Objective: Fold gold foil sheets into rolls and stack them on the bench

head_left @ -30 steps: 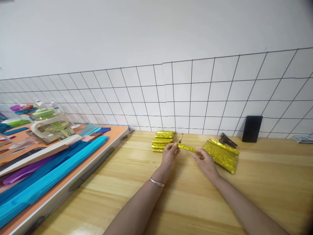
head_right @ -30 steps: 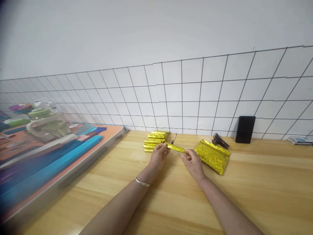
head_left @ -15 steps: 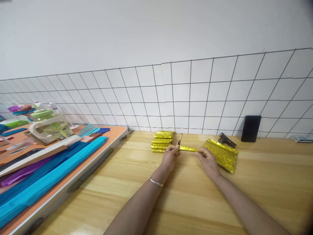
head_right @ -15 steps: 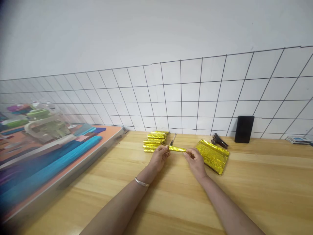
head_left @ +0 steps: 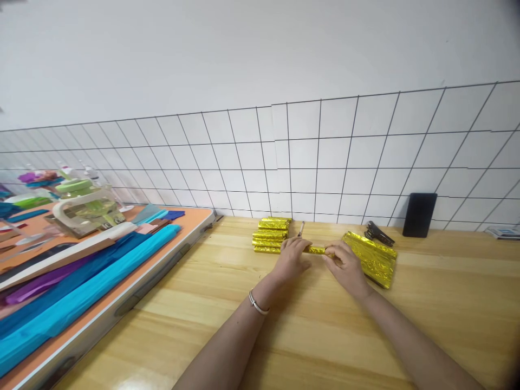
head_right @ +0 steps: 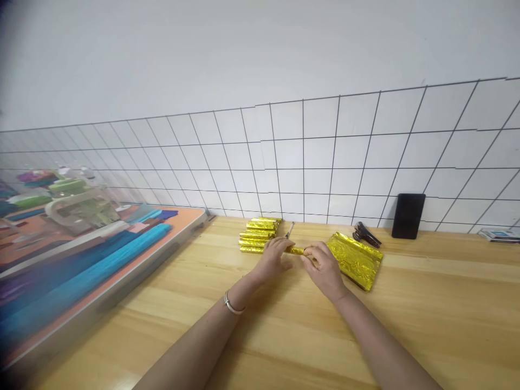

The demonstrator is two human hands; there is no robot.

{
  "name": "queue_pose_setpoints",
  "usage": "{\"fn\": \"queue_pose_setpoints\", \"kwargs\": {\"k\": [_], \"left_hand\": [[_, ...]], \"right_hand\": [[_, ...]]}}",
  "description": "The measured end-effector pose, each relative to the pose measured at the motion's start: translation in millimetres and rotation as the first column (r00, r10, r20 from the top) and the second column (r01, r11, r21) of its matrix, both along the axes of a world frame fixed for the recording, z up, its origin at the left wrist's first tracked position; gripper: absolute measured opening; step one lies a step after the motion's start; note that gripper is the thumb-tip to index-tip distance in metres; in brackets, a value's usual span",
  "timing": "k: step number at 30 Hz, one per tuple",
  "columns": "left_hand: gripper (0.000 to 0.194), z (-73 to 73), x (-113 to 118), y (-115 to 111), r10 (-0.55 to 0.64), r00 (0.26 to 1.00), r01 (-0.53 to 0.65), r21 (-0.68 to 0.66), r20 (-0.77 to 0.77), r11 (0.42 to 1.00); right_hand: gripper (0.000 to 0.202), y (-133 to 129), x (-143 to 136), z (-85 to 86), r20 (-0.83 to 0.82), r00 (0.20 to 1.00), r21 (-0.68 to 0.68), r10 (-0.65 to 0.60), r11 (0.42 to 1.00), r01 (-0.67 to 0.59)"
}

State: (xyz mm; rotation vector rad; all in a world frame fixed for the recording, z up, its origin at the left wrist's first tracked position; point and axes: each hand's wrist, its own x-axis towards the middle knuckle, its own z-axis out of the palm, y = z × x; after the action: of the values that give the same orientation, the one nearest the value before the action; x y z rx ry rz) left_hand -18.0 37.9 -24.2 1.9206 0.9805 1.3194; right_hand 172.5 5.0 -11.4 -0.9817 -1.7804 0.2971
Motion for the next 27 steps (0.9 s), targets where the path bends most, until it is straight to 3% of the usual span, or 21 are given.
{"fn": "queue_pose_setpoints", "kwargs": {"k": [4, 14, 19, 23, 27], "left_hand": [[0.016, -3.1, 9.0, -5.3, -0.033, 0.999, 0.035, -0.113, 0.023, 0.993], [0.041, -3.9, 21.9, -19.8, -0.215, 0.966, 0.246, -0.261, 0.142, 0.933], [0.037, -1.6, 23.5, -21.7, -0.198, 0.963, 0.241, -0.254, 0.183, 0.937], [0.026, -3.2, 29.0, -24.4, -0.246, 0.938, 0.302, -0.227, 0.246, 0.926], [0.025, -6.2, 33.1, -25.6, -0.278, 0.921, 0.338, -0.209, 0.271, 0.918]], "right_hand": [[0.006, -9.1, -8.7, 9.5, 0.069, 0.994, 0.070, 0.081, 0.994, -0.086], [0.023, -20.4, -4.9, 36.9, 0.034, 0.990, 0.010, 0.140, 0.990, -0.140], [0.028, -14.5, -4.6, 29.6, 0.044, 0.987, -0.105, 0.156, 0.983, -0.151], [0.029, -11.2, -7.5, 22.3, 0.071, 0.977, -0.196, 0.200, 0.963, -0.183], [0.027, -13.2, -11.9, 22.1, 0.049, 0.980, -0.203, 0.191, 0.963, -0.177]]}}
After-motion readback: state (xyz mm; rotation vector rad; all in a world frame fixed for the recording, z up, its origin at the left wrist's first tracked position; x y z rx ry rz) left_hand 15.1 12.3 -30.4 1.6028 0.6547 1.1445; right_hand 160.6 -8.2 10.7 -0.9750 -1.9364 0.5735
